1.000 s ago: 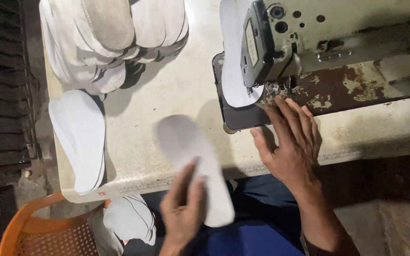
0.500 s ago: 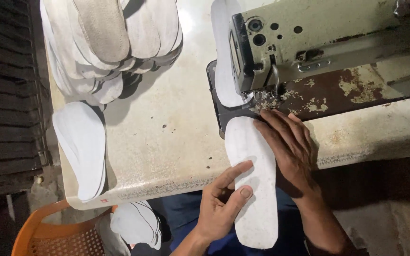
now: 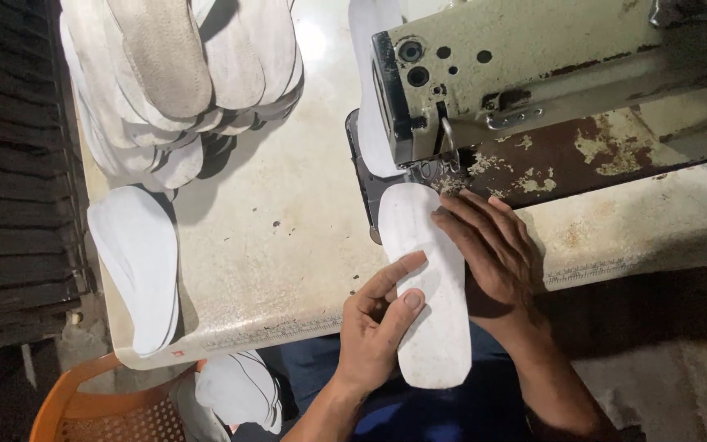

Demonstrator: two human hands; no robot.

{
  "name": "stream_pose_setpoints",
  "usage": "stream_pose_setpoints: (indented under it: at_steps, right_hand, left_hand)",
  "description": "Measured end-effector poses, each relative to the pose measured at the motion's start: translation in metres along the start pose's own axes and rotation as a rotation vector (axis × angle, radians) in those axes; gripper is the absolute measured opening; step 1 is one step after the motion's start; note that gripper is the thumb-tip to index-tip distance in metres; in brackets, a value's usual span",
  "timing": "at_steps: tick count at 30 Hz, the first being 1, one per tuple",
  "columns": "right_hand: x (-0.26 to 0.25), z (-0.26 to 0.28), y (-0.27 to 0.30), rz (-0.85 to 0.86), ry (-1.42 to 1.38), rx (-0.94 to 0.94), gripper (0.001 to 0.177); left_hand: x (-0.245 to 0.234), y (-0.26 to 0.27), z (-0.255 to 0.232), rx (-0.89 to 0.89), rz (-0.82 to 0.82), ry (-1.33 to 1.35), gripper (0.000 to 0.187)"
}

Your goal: Stitching the edges of shoe insoles using an industrial sewing machine at a fast, professional pace.

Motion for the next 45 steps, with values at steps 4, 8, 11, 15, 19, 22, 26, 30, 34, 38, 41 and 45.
stream_pose_setpoints:
  at_steps: [4,8,11,15,19,22,26,30,34,38,41,45]
  right_hand:
    - [-0.002,0.000,-0.001,0.007,0.004,0.000,0.036]
    - [-0.001,-0.004,0.003,-0.012,-0.026,0.036,0.036]
    - [0.003,-0.011,0.006,0.023,-0.057,0.082,0.036]
    - [-0.001,-0.005,0.001,0.032,-0.084,0.014,0.032]
    - [-0.010,0.011,-0.009,0.009,-0.149,-0.081,0.027]
    - [-0.008,0.009,-0.007,0.009,-0.119,-0.060,0.030]
    - [-0.005,0.004,-0.001,0.044,-0.138,-0.057,0.049]
    - [-0.002,0.005,0.000,0.046,-0.125,-0.058,0.044]
    - [-0.002,0.003,0.002,0.032,-0.059,-0.050,0.049]
    - [-0.006,0.007,-0.001,0.019,-0.027,-0.059,0.046]
    - [0.008,0.004,0.003,0.142,0.092,-0.068,0.069]
    - [0.004,0.004,0.003,0.061,0.067,-0.069,0.054]
  left_hand:
    - [0.001,-0.007,0.000,-0.055,-0.016,-0.014,0.052]
    - [0.005,-0.013,-0.004,-0.059,-0.016,-0.025,0.052]
    - [0.007,-0.017,-0.004,-0.063,-0.027,-0.002,0.051]
    - [0.011,-0.022,0.001,-0.073,0.009,0.036,0.052]
    - [0.016,-0.025,-0.013,-0.092,0.108,0.024,0.066]
    - [-0.003,-0.032,-0.020,-0.101,0.073,-0.203,0.059]
    - [-0.026,-0.055,-0.048,-0.165,-0.102,0.074,0.046]
    - [-0.055,-0.102,-0.094,0.315,-0.248,-0.773,0.035]
    - [-0.046,-0.161,-0.101,0.558,-0.308,-1.152,0.046]
    - [-0.047,-0.231,-0.081,0.447,-0.332,-1.349,0.067]
    - [-0.045,-0.261,-0.060,0.162,-0.281,-1.475,0.082]
    - [-0.038,-0.253,-0.072,0.323,-0.364,-1.409,0.068]
Point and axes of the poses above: each hand's wrist, its own y-axis away from the middle knuckle, its own x-axis out of the palm, z = x × y, the point moved 10 cm from there along -y, towards the middle knuckle, and after that the axes turned 5 degrees about -y, right-handed, at the moved point
